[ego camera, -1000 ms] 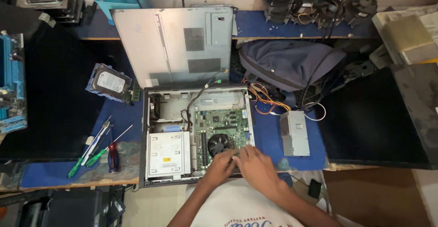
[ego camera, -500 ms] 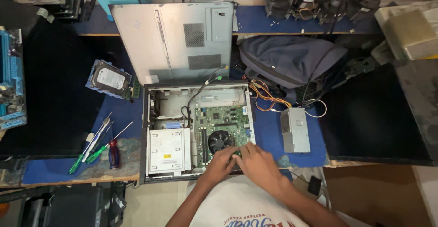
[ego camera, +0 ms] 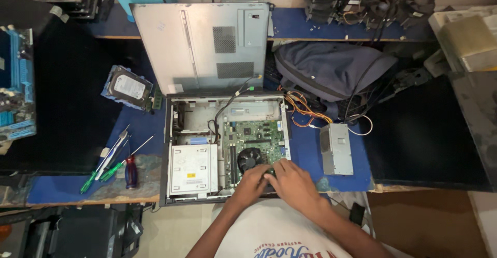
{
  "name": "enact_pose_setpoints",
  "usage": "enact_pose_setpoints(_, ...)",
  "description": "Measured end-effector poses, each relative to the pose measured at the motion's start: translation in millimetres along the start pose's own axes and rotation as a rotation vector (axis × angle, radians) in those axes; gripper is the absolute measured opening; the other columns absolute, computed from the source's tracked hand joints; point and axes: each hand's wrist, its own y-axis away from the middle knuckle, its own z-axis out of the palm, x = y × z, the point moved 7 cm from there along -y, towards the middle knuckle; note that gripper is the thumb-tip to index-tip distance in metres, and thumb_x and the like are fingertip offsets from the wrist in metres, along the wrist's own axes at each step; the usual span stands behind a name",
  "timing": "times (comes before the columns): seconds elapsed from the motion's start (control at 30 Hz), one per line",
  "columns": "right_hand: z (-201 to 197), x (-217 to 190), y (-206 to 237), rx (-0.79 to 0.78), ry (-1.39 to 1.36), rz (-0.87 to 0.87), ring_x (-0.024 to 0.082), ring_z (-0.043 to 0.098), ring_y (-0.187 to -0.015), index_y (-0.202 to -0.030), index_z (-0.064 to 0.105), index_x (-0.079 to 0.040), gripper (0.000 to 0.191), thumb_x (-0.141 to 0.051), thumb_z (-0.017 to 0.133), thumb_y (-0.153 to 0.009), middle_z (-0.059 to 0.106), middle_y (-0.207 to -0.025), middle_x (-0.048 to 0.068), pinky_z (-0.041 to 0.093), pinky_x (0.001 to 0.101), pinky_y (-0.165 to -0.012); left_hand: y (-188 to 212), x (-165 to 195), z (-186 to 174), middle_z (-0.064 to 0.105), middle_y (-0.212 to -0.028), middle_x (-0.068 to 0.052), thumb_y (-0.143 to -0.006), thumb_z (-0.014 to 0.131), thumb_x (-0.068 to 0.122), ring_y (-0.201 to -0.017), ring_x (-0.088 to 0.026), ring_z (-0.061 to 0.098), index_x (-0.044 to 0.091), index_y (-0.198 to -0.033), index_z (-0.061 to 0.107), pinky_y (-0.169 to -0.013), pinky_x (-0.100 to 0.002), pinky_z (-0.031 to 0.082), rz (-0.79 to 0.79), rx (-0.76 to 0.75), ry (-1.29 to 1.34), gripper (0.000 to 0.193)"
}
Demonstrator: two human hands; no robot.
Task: The person removes a CPU cooler from a desktop computer case, then repositions and secures it onto the motherboard. They use a screwdriver to tighten the mounting screws and connect the fan cable to the motherboard.
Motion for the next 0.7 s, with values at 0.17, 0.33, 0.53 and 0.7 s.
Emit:
enact_pose_setpoints(0.17,-12.7,-14.8,12.8,0.148,-0.031,-0.181,0.039,0.066,-0.096,-0.108,0.062,0.004,0.024,-0.005,0.061,-0.086,0.062,-0.103,0.02,0.057,0.0447,-0.077,0.8,4.5,2.2,0.072,-0.116,-0.025,-0.092,0.063,-0.002,-0.107,-0.043,0.069,-0.005,-0.122,0.065,-0.093,-0.043,0.055,0.045,-0.048,0.05,0.03)
enact_pose_setpoints(0.33,8.2,4.2,-1.4,-0.106,0.138,0.157,0.033,0.068,-0.099,-0.105,0.06,-0.003,0.026,-0.029,0.059,-0.103,0.062,-0.104,0.016,0.057,0.0434,-0.075,-3.0,5.6,0.1,0.069,-0.117,-0.027,-0.091,0.066,0.001,-0.105,-0.044,0.068,-0.006,-0.125,0.061,-0.091,-0.044,0.055,0.011,-0.005,-0.001,0.034)
enact_pose_setpoints(0.53,-21.0,-20.6,12.8,0.252,0.043,-0.272,0.034,0.07,-0.089,-0.107,0.065,-0.001,0.027,-0.006,0.062,-0.082,0.066,-0.096,0.015,0.059,0.0396,-0.066,-3.6,5.7,-1.1,0.07,-0.111,-0.026,-0.092,0.064,0.0,-0.104,-0.045,0.067,-0.003,-0.123,0.064,-0.09,-0.045,0.054,-0.043,-0.062,0.002,0.031)
enact_pose_setpoints(0.7,12.6,-2.7,4.1,-0.083,0.226,0.046,0.028,0.07,-0.094,-0.11,0.063,-0.005,0.028,-0.029,0.06,-0.097,0.064,-0.103,0.013,0.058,0.0389,-0.074,-2.1,10.1,-2.3,0.069,-0.113,-0.026,-0.088,0.063,-0.003,-0.105,-0.045,0.067,-0.004,-0.124,0.063,-0.091,-0.046,0.054,0.026,-0.03,0.029,0.036)
